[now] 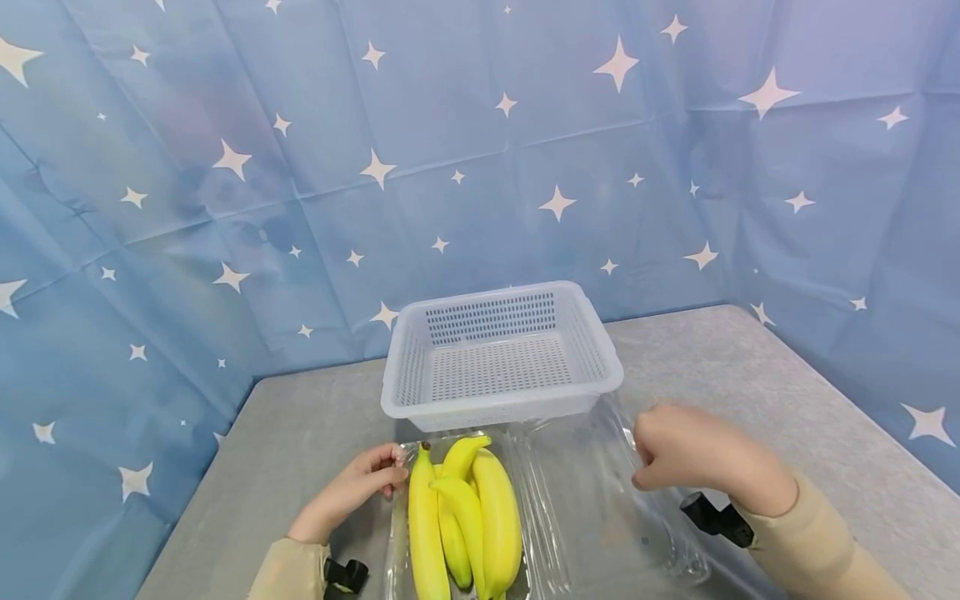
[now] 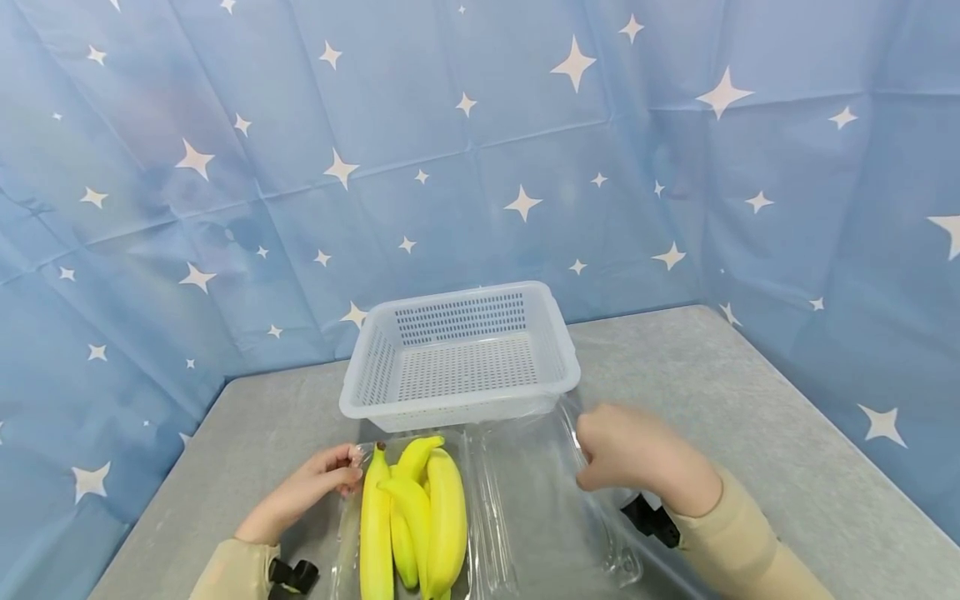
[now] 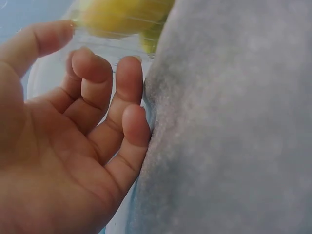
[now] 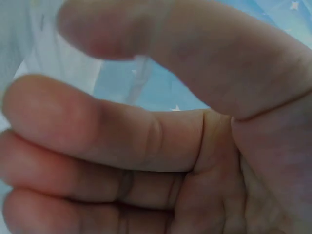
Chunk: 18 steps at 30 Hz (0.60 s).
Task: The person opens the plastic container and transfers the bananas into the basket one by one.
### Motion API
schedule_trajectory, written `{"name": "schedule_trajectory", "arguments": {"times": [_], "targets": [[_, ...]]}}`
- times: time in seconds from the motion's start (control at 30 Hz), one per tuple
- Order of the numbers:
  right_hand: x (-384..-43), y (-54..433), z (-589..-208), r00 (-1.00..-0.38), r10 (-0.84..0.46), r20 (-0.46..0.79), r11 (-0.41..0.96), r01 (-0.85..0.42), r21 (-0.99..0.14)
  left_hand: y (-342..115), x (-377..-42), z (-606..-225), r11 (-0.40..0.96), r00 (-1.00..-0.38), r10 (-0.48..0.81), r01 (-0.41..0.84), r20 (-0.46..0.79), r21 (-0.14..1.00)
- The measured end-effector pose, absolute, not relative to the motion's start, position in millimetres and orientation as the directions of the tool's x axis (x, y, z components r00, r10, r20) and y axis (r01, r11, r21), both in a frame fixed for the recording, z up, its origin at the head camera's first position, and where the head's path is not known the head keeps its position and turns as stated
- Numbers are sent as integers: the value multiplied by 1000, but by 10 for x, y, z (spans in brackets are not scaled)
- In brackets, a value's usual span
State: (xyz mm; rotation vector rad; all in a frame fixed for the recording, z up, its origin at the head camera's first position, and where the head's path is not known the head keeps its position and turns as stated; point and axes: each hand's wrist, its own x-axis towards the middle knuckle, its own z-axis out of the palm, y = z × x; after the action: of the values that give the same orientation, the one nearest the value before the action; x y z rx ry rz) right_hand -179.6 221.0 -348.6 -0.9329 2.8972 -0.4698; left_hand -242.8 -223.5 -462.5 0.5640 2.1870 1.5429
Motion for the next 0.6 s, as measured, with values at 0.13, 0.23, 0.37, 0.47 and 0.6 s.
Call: {"name": "schedule_trajectory", "arguments": {"times": [0.13, 0.23, 0.37, 0.47, 0.6], "targets": [[-1804, 2206, -3520, -817, -576, 37, 775, -560, -293, -2249, -2429, -4628, 296, -834, 543, 83, -96, 952], [-1811, 2205, -3537, -821, -570, 24, 782, -552, -291, -2259, -2434, -4635, 294, -837, 539, 78, -97, 953], [-1814, 2202, -3545, -829, -559, 6, 791, -536, -295, -2262, -2443, -4639, 300, -846, 524, 73, -100, 951], [-1817, 2198, -3555, -832, -555, 3, 799, -534, -277, -2259, -2449, -4645, 298, -851, 515, 64, -104, 952], [-1822, 2191, -3567, -829, -559, -14, 801, -536, -267, -2258, -2450, -4666, 284, -855, 508, 58, -99, 957]]}}
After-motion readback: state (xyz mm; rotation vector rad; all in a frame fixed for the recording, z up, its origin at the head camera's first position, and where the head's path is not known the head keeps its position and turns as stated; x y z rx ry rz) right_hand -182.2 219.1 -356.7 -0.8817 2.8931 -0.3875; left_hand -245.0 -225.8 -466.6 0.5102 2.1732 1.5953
